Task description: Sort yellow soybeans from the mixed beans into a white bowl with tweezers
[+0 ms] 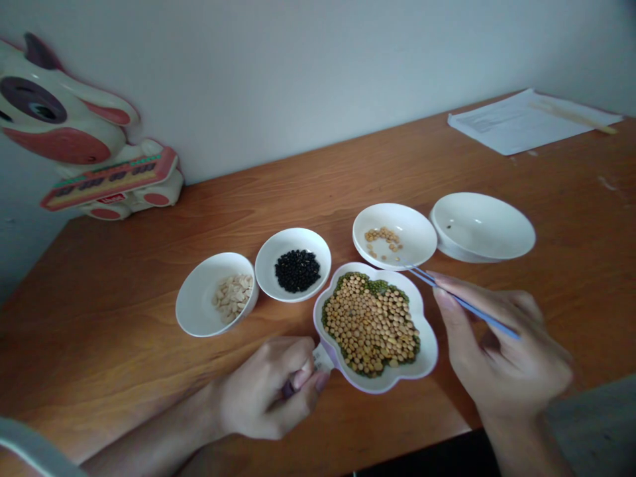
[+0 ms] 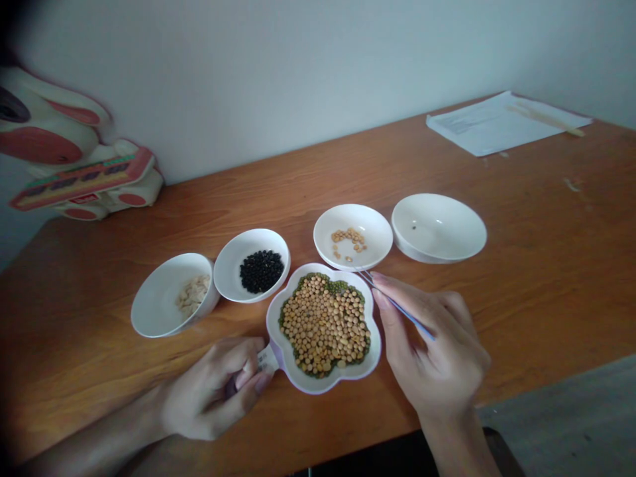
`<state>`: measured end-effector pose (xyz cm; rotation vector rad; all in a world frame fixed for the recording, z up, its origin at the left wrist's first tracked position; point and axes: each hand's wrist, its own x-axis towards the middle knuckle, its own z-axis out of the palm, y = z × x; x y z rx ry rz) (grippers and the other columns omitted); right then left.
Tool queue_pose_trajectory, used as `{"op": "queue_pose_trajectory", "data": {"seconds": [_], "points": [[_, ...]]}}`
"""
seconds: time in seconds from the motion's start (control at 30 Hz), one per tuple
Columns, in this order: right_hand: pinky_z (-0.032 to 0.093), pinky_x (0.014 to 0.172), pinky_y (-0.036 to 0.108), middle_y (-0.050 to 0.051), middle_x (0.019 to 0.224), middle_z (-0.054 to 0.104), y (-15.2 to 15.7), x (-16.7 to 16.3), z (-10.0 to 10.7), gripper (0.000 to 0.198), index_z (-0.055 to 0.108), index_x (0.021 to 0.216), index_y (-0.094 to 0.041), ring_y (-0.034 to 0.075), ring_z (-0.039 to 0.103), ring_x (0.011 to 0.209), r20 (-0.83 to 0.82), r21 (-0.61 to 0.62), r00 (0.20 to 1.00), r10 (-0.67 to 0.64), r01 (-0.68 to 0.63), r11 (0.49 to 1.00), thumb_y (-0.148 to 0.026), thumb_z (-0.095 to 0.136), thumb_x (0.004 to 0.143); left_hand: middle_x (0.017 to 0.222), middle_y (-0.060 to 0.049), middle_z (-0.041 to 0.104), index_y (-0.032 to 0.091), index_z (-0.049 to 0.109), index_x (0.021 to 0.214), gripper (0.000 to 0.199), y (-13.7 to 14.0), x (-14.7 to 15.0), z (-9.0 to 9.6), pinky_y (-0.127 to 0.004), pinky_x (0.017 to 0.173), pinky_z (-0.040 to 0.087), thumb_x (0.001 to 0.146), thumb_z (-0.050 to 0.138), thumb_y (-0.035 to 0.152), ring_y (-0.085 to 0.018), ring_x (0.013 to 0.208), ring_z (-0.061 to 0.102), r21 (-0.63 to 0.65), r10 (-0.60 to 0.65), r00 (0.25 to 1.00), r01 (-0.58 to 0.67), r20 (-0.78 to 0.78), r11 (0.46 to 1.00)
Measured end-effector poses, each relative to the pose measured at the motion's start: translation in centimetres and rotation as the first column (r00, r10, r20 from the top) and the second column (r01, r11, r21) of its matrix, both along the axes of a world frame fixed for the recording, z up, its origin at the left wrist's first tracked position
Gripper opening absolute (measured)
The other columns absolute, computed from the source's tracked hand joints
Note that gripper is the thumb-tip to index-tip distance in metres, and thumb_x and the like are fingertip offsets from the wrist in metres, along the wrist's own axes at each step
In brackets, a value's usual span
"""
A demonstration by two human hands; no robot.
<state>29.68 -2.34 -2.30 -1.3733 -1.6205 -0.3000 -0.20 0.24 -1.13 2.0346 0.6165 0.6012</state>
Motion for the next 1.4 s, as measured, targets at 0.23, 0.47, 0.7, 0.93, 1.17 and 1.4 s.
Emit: {"op": "queue_pose_trajectory", "data": {"seconds": [0.23,0.47,0.7,0.93,1.17,1.4], "points": [[0.055,0.072,0.037,-0.001,0.102,0.083,-0.21,-0.09,0.09,0.046,0.074,0.125,-0.033,0.02,0.074,0.076,-0.07,-0.008,0.997,0.019,-0.02,1.0,-0.009,0.078,0.086,0.069,0.007,0.044,0.024,0.032,0.084,0.031,-0.02,0.13,0.18,-0.025,0.053,0.028,0.094,0.053,0.004,-0.008,0.057,0.036,0.022,0.006,1.0,-0.006,0.001,1.0],[0.053,0.069,0.035,0.0,0.092,0.082,-0.58,-0.16,0.37,0.03,0.075,0.109,-0.025,0.017,0.069,0.072,-0.025,-0.102,0.986,0.166,-0.168,0.981,-0.007,0.077,0.085,0.07,0.007,0.045,0.024,0.032,0.084,0.031,-0.09,-0.03,0.07,-0.025,0.053,0.029,0.093,0.054,0.004,-0.008,0.057,0.037,0.014,0.007,1.0,-0.007,-0.005,1.0],[0.051,0.072,0.035,0.0,0.093,0.081,-0.28,-0.24,0.21,0.028,0.073,0.11,-0.023,0.018,0.067,0.076,0.008,-0.123,0.981,0.196,-0.194,0.973,-0.008,0.076,0.087,0.069,0.007,0.043,0.024,0.033,0.085,0.03,-0.1,-0.01,0.11,-0.024,0.053,0.028,0.094,0.054,0.005,-0.008,0.056,0.036,0.012,0.01,1.0,-0.01,-0.009,1.0],[0.052,0.073,0.035,0.001,0.095,0.081,-0.09,-0.34,0.25,0.026,0.074,0.111,-0.024,0.018,0.067,0.076,0.001,-0.143,0.981,0.193,-0.191,0.971,-0.01,0.075,0.088,0.07,0.007,0.044,0.024,0.032,0.085,0.031,-0.12,-0.17,0.05,-0.024,0.054,0.028,0.094,0.055,0.005,-0.008,0.057,0.036,0.01,0.007,1.0,-0.007,-0.007,1.0],[0.052,0.074,0.034,0.001,0.096,0.081,-0.09,-0.36,0.22,0.026,0.074,0.111,-0.023,0.017,0.067,0.078,-0.006,-0.146,0.983,0.183,-0.182,0.972,-0.009,0.075,0.089,0.07,0.007,0.045,0.024,0.032,0.085,0.03,-0.1,0.0,0.01,-0.024,0.053,0.028,0.094,0.054,0.005,-0.008,0.057,0.036,0.001,0.002,1.0,-0.002,0.005,1.0],[0.052,0.074,0.034,0.002,0.096,0.081,-0.2,-0.26,0.04,0.025,0.074,0.11,-0.022,0.017,0.067,0.078,-0.022,-0.134,0.983,0.182,-0.183,0.974,-0.009,0.075,0.088,0.069,0.007,0.043,0.024,0.032,0.085,0.03,-0.03,0.15,0.12,-0.023,0.053,0.026,0.094,0.054,0.006,-0.007,0.056,0.035,0.007,0.012,1.0,-0.012,0.001,1.0]]}}
